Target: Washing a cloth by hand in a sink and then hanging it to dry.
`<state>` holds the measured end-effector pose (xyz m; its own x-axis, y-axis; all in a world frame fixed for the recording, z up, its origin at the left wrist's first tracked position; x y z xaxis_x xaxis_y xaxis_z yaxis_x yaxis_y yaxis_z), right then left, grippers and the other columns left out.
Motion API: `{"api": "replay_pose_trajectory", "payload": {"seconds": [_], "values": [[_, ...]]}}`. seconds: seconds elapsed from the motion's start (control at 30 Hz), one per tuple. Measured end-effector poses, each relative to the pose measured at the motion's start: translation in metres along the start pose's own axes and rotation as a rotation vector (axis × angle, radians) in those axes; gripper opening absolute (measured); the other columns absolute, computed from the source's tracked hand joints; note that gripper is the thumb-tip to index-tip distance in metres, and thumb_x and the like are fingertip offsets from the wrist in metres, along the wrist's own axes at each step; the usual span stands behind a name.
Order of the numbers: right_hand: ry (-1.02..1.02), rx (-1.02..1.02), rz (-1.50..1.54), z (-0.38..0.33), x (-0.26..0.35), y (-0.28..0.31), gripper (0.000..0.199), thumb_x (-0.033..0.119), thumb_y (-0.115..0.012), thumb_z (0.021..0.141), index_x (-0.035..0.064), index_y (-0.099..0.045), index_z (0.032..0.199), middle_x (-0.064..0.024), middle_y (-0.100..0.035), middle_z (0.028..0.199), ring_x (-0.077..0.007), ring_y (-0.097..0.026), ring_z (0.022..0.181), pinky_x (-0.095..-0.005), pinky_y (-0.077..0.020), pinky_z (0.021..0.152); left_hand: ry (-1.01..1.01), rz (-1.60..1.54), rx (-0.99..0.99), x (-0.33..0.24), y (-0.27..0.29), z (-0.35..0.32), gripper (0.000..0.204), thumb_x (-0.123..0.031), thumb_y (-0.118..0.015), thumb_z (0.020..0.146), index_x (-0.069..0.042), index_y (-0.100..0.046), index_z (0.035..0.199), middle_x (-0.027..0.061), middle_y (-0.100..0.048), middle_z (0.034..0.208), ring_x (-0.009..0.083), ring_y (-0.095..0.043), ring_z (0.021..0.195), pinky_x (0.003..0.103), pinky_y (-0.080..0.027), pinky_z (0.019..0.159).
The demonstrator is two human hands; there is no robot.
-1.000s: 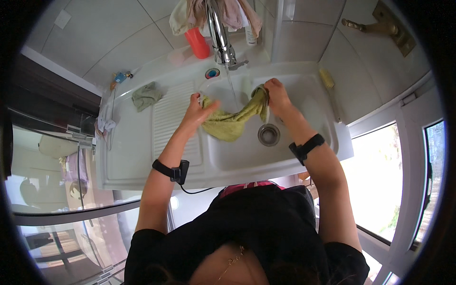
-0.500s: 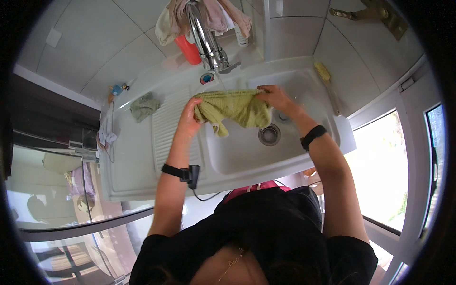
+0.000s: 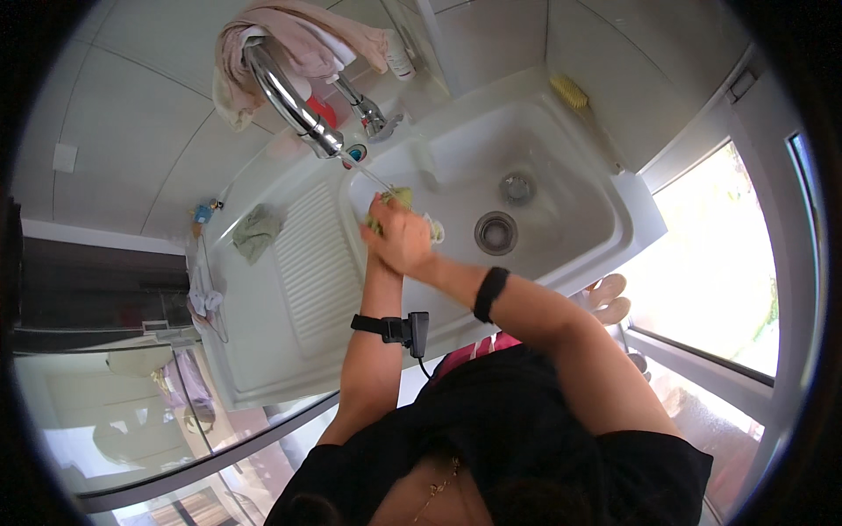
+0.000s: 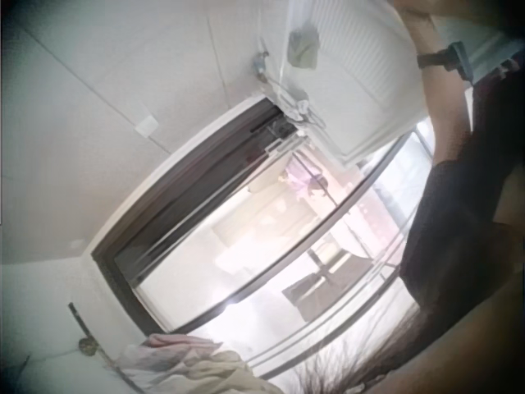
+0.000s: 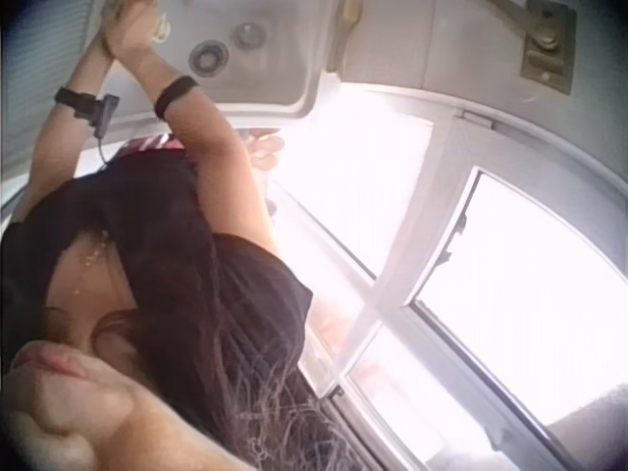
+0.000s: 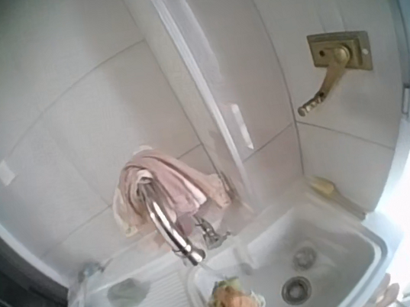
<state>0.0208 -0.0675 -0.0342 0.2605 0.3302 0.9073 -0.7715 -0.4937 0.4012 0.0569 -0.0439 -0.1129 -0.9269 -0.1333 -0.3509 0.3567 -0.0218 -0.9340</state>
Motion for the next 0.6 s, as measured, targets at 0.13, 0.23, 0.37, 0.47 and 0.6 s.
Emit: {"api": "replay_pose_trajectory", "payload": {"seconds": [0.13, 0.23, 0.37, 0.47, 0.6], "values": [[-0.075, -0.123, -0.139, 0.041, -0.032, 0.022, 0.022, 0.022, -0.055, 0.068, 0.0048, -0.055, 0.081, -0.0204, -0.053, 0.087, -0.0397, -0.051, 0.082, -0.0409, -0.0435, 0.073, -0.085, 0.13, -0.664, 0.007, 0.001, 0.001, 0.029, -0.034, -0.041, 0.086, -0.009, -0.047, 0.101, 0.0029, -0.052, 0.099, 0.0167, -0.052, 0.091, 0.034, -0.045, 0.076], [-0.379, -0.104, 0.338, 0.04, -0.073, 0.013, 0.029, 0.025, -0.057, 0.07, 0.0053, -0.055, 0.091, -0.0161, -0.055, 0.088, -0.0283, -0.055, 0.083, -0.036, -0.0443, 0.072, -0.1, 0.12, -0.696, 0.002, -0.007, -0.006, 0.034, -0.033, -0.041, 0.086, -0.006, -0.047, 0.106, 0.0058, -0.053, 0.103, 0.0216, -0.052, 0.095, 0.037, -0.045, 0.08], [-0.647, 0.116, 0.795, 0.002, -0.052, -0.007, 0.034, 0.023, -0.059, 0.071, 0.0039, -0.053, 0.099, -0.0111, -0.055, 0.091, -0.0198, -0.053, 0.084, -0.0295, -0.0434, 0.071, -0.245, 0.104, -0.721, -0.012, 0.02, -0.013, 0.039, -0.039, -0.048, 0.083, -0.007, -0.049, 0.106, 0.0058, -0.055, 0.102, 0.0201, -0.054, 0.094, 0.036, -0.046, 0.08], [-0.359, 0.072, 0.53, 0.022, -0.049, 0.017, 0.032, 0.021, -0.061, 0.069, 0.003, -0.054, 0.094, -0.0149, -0.055, 0.09, -0.0236, -0.053, 0.083, -0.0312, -0.0436, 0.07, -0.162, 0.058, -0.637, 0.008, 0.015, 0.0, 0.039, -0.041, -0.046, 0.084, -0.01, -0.049, 0.107, 0.005, -0.055, 0.103, 0.019, -0.055, 0.093, 0.031, -0.048, 0.076], [-0.048, -0.107, 0.061, 0.015, -0.03, 0.031, 0.03, 0.019, -0.064, 0.063, 0.0016, -0.054, 0.085, -0.0195, -0.053, 0.086, -0.0325, -0.052, 0.08, -0.0372, -0.0426, 0.072, -0.09, 0.065, -0.561, 0.015, 0.006, 0.002, 0.038, -0.043, -0.041, 0.085, -0.012, -0.048, 0.106, 0.0043, -0.053, 0.104, 0.0177, -0.053, 0.094, 0.031, -0.047, 0.075]]}}
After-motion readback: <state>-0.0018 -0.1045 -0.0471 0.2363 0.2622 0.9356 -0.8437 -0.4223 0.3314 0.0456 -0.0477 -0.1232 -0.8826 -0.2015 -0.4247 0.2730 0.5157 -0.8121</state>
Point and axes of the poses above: each hand's wrist, its own z-axis towards the middle knuckle, its own y-axis out of the back of the hand, x = y × z, the point moved 8 cm from there along z, towards the middle knuckle
